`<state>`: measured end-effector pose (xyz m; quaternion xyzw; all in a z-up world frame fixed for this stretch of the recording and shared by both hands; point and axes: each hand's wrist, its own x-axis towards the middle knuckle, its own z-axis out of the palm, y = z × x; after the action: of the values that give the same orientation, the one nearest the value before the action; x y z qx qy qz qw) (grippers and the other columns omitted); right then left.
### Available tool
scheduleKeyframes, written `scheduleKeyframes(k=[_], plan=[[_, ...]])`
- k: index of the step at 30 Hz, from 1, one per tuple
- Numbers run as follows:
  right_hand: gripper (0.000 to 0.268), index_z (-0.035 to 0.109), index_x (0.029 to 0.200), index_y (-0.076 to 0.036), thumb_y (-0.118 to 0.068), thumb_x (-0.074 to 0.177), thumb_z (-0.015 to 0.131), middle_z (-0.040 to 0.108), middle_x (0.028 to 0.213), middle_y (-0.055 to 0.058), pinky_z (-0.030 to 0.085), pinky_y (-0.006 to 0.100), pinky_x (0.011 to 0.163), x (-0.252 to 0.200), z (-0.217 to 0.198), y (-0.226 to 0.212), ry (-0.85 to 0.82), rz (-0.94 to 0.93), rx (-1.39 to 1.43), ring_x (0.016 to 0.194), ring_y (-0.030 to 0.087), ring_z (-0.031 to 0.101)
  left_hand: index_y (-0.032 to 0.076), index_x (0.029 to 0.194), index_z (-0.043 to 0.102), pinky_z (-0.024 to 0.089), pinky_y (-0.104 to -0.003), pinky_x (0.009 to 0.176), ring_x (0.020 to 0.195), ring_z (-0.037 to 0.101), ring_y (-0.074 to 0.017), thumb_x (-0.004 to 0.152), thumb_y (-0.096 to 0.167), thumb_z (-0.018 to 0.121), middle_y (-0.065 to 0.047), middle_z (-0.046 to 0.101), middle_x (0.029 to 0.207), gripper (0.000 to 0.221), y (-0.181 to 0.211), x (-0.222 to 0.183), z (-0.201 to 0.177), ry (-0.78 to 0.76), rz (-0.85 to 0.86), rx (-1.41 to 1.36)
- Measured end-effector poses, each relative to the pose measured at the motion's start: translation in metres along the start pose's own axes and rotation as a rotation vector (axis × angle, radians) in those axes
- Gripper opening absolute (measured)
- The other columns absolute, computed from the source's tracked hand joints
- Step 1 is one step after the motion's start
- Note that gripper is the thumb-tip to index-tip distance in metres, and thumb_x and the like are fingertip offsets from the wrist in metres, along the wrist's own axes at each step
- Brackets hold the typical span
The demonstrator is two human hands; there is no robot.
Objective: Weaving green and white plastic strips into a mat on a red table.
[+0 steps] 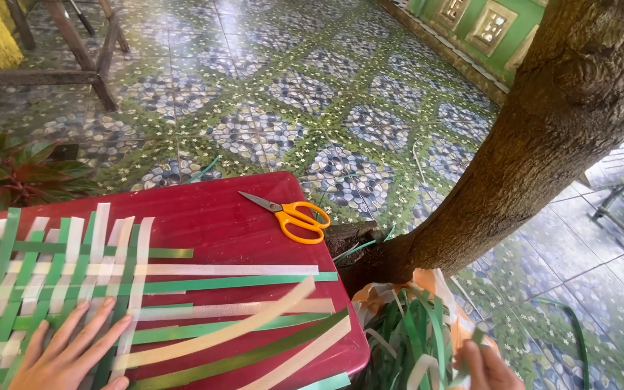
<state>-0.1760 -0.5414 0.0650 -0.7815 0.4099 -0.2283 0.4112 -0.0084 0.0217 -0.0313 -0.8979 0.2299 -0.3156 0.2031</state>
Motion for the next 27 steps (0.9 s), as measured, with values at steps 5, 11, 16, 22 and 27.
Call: scheduleKeyframes(k=[5, 11, 16, 22, 27], plan=[[0.048, 0.069, 0.073, 0.002, -0.029, 0.105, 0.050, 0.070, 0.068, 0.014, 0.042, 0.032, 0.061, 0.008, 0.005, 0.029, 0.014, -0.121, 0.058, 0.059, 0.026, 0.062, 0.046, 0.155, 0.006, 0.020, -0.045, 0.110, 0.154, 0.008, -0.0131, 0.055, 0.109, 0.017, 0.015, 0.007, 0.166, 0.119, 0.000, 0.001, 0.002, 0.012, 0.014, -0.025], [0.024, 0.062, 0.087, -0.005, -0.027, 0.095, 0.058, 0.057, 0.074, 0.008, 0.047, 0.029, 0.066, -0.042, 0.002, -0.058, 0.108, -0.351, -0.329, 0.064, 0.019, 0.056, 0.047, 0.155, 0.006, 0.019, -0.041, 0.110, 0.153, 0.007, -0.0105, 0.061, 0.103, 0.019, 0.017, 0.006, 0.167, 0.110, 0.000, -0.002, -0.002, -0.046, 0.005, -0.022], [0.050, 0.074, 0.076, -0.021, -0.069, 0.073, 0.060, 0.078, 0.073, -0.007, 0.061, 0.022, 0.078, -0.018, 0.031, 0.010, -0.302, -0.030, -0.754, 0.065, 0.008, 0.076, 0.047, 0.156, 0.004, 0.014, -0.039, 0.111, 0.153, 0.005, -0.0109, 0.062, 0.106, 0.015, 0.016, 0.003, 0.168, 0.112, 0.000, -0.005, -0.004, -0.062, 0.024, 0.045], [0.047, 0.069, 0.094, -0.015, -0.057, 0.075, 0.065, 0.072, 0.088, 0.002, 0.054, 0.028, 0.078, -0.020, 0.029, 0.012, -0.050, -0.050, -0.565, 0.076, 0.016, 0.070, 0.055, 0.149, 0.018, 0.030, -0.045, 0.109, 0.150, 0.018, -0.0088, 0.058, 0.102, 0.027, 0.023, 0.017, 0.161, 0.102, 0.006, -0.003, -0.007, -0.168, -0.094, -0.155], [0.053, 0.065, 0.116, -0.007, -0.043, 0.077, 0.071, 0.065, 0.105, 0.012, 0.046, 0.035, 0.078, -0.030, 0.031, 0.000, 0.213, -0.105, -0.344, 0.088, 0.026, 0.062, 0.051, 0.156, 0.004, 0.012, -0.038, 0.112, 0.155, 0.005, -0.0100, 0.063, 0.106, 0.012, 0.019, 0.004, 0.167, 0.108, 0.000, -0.003, -0.001, -0.043, -0.007, 0.099]])
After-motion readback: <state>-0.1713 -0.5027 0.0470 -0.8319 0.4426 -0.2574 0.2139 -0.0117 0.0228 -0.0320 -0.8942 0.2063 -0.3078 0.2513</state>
